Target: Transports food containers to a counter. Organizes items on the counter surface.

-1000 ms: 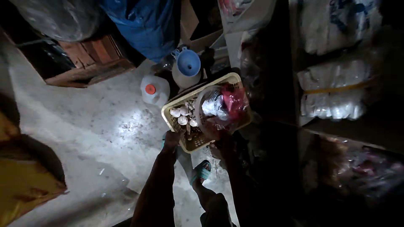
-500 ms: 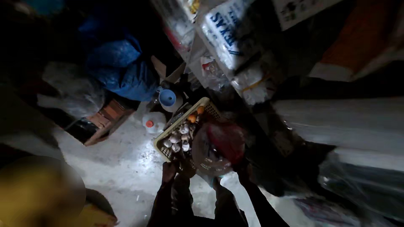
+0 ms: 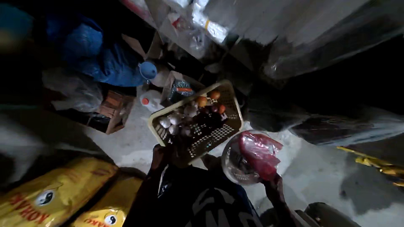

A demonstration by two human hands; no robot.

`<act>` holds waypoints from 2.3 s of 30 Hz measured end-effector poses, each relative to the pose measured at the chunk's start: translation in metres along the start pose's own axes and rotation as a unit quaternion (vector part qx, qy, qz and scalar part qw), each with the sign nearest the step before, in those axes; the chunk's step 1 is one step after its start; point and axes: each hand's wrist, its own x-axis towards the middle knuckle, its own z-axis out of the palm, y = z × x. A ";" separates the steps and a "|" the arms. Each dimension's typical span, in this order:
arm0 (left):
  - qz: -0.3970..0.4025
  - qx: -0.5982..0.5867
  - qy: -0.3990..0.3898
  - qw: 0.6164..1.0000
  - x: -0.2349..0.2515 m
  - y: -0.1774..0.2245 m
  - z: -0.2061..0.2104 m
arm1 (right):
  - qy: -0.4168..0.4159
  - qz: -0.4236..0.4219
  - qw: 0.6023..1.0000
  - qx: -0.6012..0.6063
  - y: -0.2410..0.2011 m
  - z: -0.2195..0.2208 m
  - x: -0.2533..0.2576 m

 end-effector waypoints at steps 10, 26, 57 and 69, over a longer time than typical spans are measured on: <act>0.043 0.116 -0.135 0.983 -0.007 0.022 0.043 | 0.221 0.139 0.945 0.194 0.082 0.016 -0.074; 0.188 0.418 -0.274 0.846 -0.143 0.023 0.217 | 0.539 0.274 0.613 0.508 0.235 -0.068 -0.129; 0.387 0.529 -0.554 0.512 -0.606 -0.090 0.862 | 0.679 0.389 0.183 0.595 0.431 -0.427 -0.169; 0.344 0.660 -0.606 0.279 -0.796 -0.283 0.966 | 0.739 0.368 -0.096 0.556 0.573 -0.532 -0.285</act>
